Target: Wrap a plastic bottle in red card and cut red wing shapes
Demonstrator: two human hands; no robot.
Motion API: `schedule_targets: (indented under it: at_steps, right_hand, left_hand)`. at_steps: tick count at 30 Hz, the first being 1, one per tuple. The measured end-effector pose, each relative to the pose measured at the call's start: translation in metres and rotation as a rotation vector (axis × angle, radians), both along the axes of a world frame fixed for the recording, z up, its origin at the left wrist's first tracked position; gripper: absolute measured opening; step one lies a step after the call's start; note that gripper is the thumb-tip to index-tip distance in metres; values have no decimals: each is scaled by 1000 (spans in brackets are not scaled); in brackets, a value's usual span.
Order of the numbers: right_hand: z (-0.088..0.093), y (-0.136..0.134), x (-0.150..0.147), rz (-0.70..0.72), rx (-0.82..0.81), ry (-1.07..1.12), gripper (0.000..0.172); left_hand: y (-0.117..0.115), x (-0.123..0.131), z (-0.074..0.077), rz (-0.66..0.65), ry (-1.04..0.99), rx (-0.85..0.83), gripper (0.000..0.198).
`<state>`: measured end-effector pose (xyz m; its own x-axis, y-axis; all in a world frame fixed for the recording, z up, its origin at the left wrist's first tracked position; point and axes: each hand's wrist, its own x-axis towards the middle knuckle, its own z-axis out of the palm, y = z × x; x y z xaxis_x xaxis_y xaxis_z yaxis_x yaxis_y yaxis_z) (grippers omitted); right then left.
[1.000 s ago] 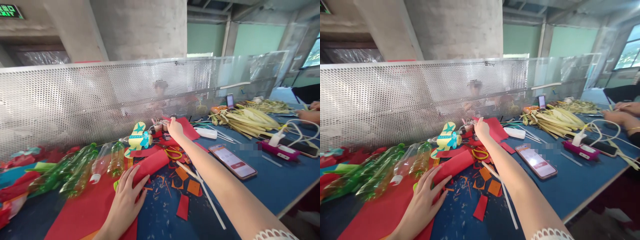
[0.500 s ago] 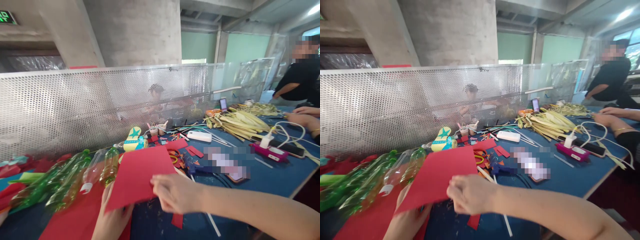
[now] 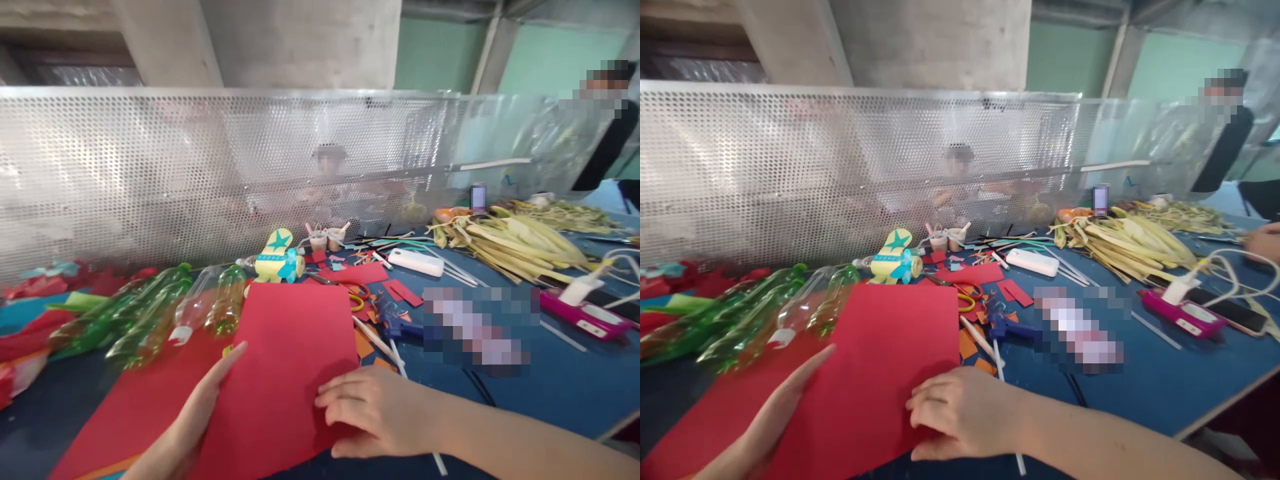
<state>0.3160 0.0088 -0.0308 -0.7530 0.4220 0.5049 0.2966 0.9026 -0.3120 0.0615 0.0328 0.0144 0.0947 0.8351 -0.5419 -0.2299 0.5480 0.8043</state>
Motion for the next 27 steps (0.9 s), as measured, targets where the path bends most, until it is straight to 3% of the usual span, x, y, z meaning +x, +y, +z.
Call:
schedule_targets:
  at_steps: [3,7,14,17,20,24,27]
  right_hand:
    - [6,-2,2,-18,-109,18,10]
    - [14,-4,1,-87,-188,114,19]
    - [15,4,6,-498,-389,341,5]
    - [14,8,8,-604,-536,393,11]
    - [9,12,9,-630,-611,474,23]
    - [1,18,8,-590,-669,690,48]
    - [2,21,7,-507,-787,777,50]
  left_hand:
    - [-3,11,15,-45,28,-108,30]
    - [3,5,14,17,32,-134,34]
    - [9,0,6,96,-67,-124,41]
    - [7,1,5,92,-97,-107,47]
    - [4,2,7,81,-39,-100,45]
    - [-2,5,14,51,37,-70,22]
    - [-5,2,13,42,41,-48,14]
